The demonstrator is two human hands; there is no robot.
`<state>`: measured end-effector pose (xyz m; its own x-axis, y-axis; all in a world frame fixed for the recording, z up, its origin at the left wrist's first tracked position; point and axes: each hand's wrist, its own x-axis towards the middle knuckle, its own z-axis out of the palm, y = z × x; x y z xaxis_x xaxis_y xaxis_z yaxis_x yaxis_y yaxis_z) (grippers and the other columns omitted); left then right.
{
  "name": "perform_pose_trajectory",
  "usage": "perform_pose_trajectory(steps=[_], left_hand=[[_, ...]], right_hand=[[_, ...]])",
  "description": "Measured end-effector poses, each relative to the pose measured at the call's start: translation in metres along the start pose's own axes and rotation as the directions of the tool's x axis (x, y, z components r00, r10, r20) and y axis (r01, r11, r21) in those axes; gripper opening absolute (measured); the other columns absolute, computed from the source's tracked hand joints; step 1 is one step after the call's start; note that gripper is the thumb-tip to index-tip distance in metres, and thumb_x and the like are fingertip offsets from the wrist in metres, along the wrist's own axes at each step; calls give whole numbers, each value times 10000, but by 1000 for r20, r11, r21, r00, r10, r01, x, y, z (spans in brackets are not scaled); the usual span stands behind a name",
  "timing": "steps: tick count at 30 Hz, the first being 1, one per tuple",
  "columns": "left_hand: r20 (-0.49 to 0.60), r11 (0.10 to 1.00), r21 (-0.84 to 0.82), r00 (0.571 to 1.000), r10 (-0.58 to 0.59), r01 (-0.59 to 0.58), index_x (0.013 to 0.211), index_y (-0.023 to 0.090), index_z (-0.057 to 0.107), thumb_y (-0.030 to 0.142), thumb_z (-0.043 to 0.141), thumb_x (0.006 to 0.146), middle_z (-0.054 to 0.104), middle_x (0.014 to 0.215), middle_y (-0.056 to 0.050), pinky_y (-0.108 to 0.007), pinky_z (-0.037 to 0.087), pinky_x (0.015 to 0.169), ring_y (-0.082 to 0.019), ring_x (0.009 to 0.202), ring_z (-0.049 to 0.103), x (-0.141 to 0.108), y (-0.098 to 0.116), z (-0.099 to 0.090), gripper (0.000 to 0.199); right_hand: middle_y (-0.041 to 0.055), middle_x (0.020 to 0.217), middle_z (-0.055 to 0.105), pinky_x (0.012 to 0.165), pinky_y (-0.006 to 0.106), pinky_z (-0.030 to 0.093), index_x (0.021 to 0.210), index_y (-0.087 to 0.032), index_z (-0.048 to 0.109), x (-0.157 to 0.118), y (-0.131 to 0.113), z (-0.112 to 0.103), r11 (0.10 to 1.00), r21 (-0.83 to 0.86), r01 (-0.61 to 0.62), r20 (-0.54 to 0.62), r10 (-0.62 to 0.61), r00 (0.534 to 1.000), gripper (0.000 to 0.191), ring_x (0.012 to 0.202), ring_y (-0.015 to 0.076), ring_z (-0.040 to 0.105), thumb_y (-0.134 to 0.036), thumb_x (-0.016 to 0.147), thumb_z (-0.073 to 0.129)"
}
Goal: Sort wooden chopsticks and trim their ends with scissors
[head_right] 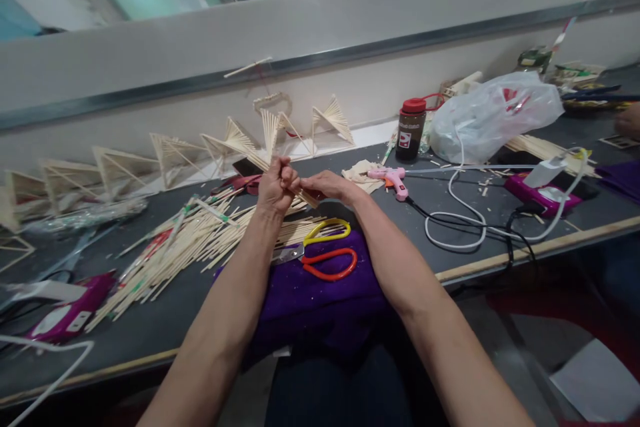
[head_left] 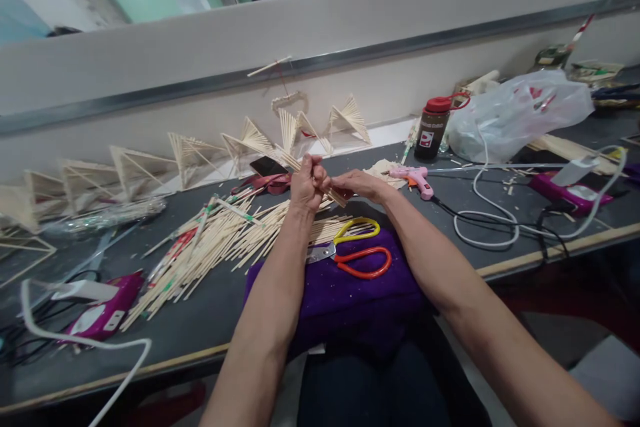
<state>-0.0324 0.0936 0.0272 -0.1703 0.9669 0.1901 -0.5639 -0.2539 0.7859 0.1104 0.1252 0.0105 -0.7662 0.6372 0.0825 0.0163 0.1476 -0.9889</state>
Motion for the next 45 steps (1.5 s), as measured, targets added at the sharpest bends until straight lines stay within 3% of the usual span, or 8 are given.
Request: perform_pose_trajectory(steps=[7, 14, 20, 23, 33, 38, 41, 45], left_hand=[[-26, 999, -31, 1000, -16, 15, 701, 144, 557, 408, 506, 852, 325, 401, 85, -129, 239, 330, -11, 310, 237, 0, 7, -6, 309], [-121, 998, -59, 992, -18, 11, 716, 149, 550, 437, 547, 817, 315, 404, 97, -131, 244, 332, -7, 306, 249, -2, 17, -11, 305], [-278, 982, -25, 945, 174, -188, 859, 153, 548, 368, 666, 728, 597, 659, 26, -184, 461, 549, -51, 517, 559, -10, 28, -11, 278], [-223, 965, -59, 946, 236, -255, 921, 175, 552, 357, 628, 757, 637, 772, -4, -259, 499, 679, -95, 657, 617, -21, 38, -14, 257], [-120, 947, -26, 942, 314, -319, 851, 183, 565, 396, 550, 805, 443, 589, 51, -239, 480, 579, -62, 489, 453, -55, 50, -21, 218], [-193, 935, -117, 931, 309, -334, 721, 178, 470, 355, 548, 814, 284, 513, 78, -150, 285, 388, -33, 391, 282, -54, 48, -19, 214], [-258, 940, -119, 924, 282, -320, 716, 184, 438, 335, 546, 819, 252, 500, 87, -142, 235, 365, -29, 371, 251, -52, 52, -21, 213], [-307, 939, -142, 915, 260, -315, 699, 180, 426, 300, 533, 832, 224, 477, 94, -139, 215, 347, -28, 351, 224, -47, 60, -31, 209]], right_hand=[[35, 666, 617, 513, 213, 398, 840, -122, 597, 3, -1, 21, 994, 0, -111, 147, 110, 983, 412, 541, 102, 537, -517, 806, 486], [-51, 499, 385, 444, 204, 239, 620, -158, 437, 18, 4, 47, 977, -199, 74, 0, -75, 997, 416, 439, 59, 319, -501, 850, 381], [-54, 528, 381, 487, 210, 273, 649, -175, 429, 21, 9, 51, 952, -280, 125, -58, -147, 987, 402, 481, 74, 335, -519, 845, 367], [-52, 543, 379, 466, 211, 259, 656, -181, 421, 18, 6, 54, 967, -223, 120, -41, -132, 990, 394, 476, 75, 323, -531, 833, 384], [-42, 562, 381, 436, 216, 235, 647, -197, 375, 5, -11, 76, 966, -218, 137, 202, -93, 975, 406, 462, 77, 304, -559, 833, 375], [-49, 545, 395, 431, 215, 275, 674, -205, 365, 7, -8, 80, 968, -229, 104, 255, -43, 966, 375, 427, 79, 335, -529, 861, 328], [-8, 599, 505, 533, 236, 355, 688, -193, 455, 5, -24, 75, 886, -449, 116, 163, -46, 986, 338, 535, 111, 466, -482, 849, 386], [46, 916, 609, 755, 288, 394, 881, -213, 599, -32, -66, 85, 796, -575, 187, -80, -282, 956, 228, 875, 174, 549, -384, 838, 455]])
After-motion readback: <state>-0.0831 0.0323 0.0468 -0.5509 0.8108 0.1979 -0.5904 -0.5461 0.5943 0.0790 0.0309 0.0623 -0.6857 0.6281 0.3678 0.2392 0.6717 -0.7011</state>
